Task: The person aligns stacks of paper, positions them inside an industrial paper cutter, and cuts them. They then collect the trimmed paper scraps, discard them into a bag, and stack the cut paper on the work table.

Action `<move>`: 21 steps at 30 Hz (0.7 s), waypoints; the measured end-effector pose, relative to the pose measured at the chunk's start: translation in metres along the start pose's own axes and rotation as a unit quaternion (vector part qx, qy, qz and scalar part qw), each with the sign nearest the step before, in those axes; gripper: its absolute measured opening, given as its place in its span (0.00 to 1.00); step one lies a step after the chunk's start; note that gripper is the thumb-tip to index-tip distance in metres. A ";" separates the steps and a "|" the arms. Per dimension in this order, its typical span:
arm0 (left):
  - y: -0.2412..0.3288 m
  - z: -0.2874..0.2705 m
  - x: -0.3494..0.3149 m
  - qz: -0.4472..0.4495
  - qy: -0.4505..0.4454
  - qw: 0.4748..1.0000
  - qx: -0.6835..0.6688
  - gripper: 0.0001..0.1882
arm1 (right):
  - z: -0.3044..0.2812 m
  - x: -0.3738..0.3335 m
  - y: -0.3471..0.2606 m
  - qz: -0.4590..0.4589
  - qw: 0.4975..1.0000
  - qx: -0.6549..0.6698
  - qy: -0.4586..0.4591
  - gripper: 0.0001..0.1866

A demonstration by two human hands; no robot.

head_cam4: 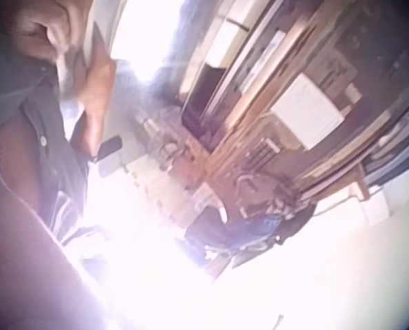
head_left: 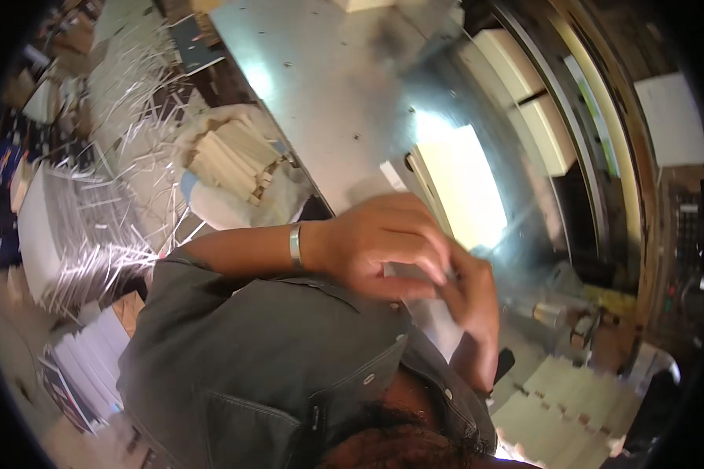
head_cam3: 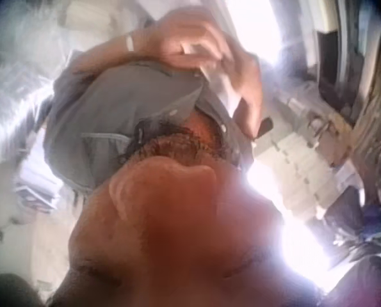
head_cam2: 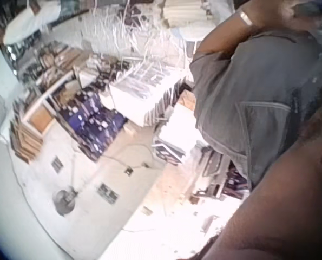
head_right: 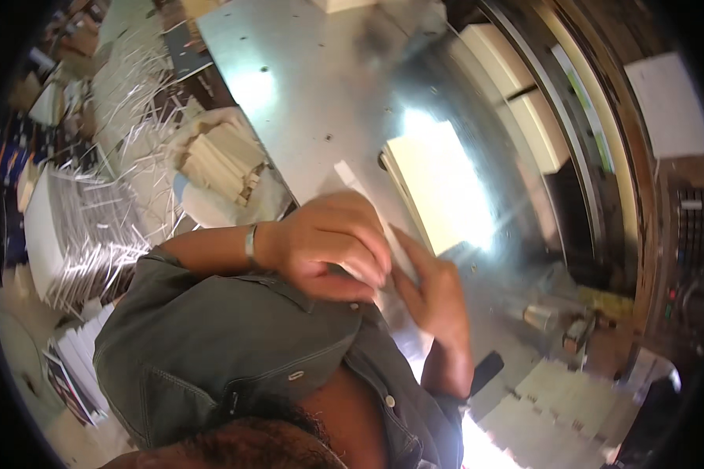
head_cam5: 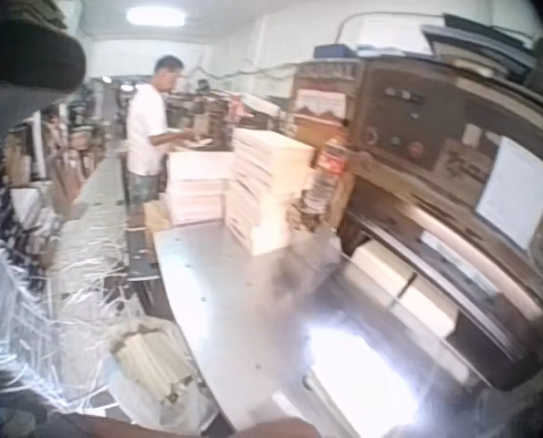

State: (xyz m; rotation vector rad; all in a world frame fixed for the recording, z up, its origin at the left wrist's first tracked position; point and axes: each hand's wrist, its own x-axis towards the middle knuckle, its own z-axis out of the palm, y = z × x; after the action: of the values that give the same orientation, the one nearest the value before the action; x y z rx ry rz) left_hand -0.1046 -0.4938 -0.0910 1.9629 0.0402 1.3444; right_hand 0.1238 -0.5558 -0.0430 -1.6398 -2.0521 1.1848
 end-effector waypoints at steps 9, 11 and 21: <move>0.095 0.060 0.104 -0.105 -0.172 0.515 -0.833 0.15 | -0.036 -0.036 0.000 -0.071 0.889 0.164 0.421 0.26; 0.096 0.061 0.106 -0.081 -0.177 0.375 -0.906 0.21 | -0.034 -0.029 -0.003 -0.077 0.868 0.057 0.488 0.27; 0.066 0.025 0.115 -0.230 -0.249 0.427 -0.838 0.06 | 0.001 -0.013 0.054 0.004 0.947 -0.067 0.313 0.27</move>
State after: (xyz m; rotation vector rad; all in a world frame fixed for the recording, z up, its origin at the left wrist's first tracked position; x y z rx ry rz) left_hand -0.0566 -0.5076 0.0345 0.2919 -0.7162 -0.0793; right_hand 0.1648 -0.5667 -0.0788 -1.7846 -1.7320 0.4311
